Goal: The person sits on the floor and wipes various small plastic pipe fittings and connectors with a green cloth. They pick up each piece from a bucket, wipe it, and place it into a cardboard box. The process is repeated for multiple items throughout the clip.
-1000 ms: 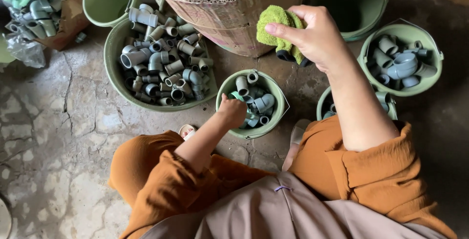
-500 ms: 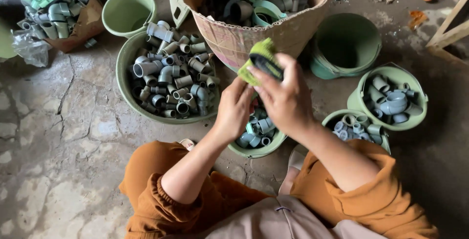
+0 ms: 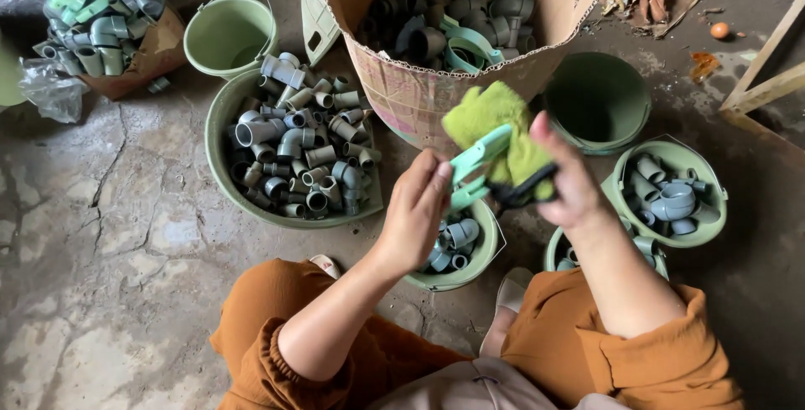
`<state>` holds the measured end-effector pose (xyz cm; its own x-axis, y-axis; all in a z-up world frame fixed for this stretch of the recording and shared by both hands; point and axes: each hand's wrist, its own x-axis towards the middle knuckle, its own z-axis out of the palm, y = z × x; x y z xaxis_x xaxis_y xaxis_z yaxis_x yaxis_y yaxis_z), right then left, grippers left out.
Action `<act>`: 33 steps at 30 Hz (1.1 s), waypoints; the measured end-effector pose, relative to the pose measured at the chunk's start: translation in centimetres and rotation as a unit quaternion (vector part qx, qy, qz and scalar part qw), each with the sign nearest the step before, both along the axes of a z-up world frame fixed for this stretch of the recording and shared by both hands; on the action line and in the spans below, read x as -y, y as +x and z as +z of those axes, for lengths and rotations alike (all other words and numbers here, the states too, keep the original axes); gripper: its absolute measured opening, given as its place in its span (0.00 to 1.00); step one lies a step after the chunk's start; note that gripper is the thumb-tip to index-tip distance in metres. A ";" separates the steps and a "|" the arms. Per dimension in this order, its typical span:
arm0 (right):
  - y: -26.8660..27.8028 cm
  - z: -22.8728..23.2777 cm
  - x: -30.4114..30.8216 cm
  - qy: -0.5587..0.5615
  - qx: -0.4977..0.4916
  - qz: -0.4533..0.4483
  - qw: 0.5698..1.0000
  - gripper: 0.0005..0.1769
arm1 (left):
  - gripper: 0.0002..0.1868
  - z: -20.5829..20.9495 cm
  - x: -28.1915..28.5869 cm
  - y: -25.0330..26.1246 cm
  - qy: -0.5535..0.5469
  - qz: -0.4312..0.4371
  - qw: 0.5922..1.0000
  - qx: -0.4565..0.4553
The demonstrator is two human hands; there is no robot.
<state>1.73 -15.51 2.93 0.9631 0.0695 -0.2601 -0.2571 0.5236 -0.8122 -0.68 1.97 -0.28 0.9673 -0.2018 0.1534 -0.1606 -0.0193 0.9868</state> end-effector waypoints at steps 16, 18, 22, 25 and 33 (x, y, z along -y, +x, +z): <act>2.2 -2.3 4.9 -0.522 0.331 -0.025 0.785 0.29 | 0.13 -2.2 0.4 1.2 -0.231 -0.005 0.968 -0.099; 2.1 -1.2 4.4 -0.393 0.177 -0.096 0.897 0.14 | 0.14 -1.5 -0.1 1.6 -0.159 0.034 0.986 -0.033; -0.4 -0.6 1.1 -0.139 -0.014 -0.102 0.985 0.16 | 0.15 -0.1 0.7 0.3 -0.053 0.028 0.998 0.027; -0.9 -2.8 -0.2 -0.061 -0.066 -0.044 0.995 0.16 | 0.15 -0.1 1.4 -0.3 0.045 0.033 0.996 0.074; -0.3 -2.1 2.0 0.021 0.019 -0.021 0.999 0.07 | 0.12 2.8 0.9 0.0 0.163 0.063 0.949 0.261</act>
<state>1.45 -17.53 0.78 0.9747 0.0389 -0.2203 -0.2030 0.5674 -0.7981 -0.66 1.04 2.48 0.7957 -0.2080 0.5689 -0.6030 -0.3611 0.7113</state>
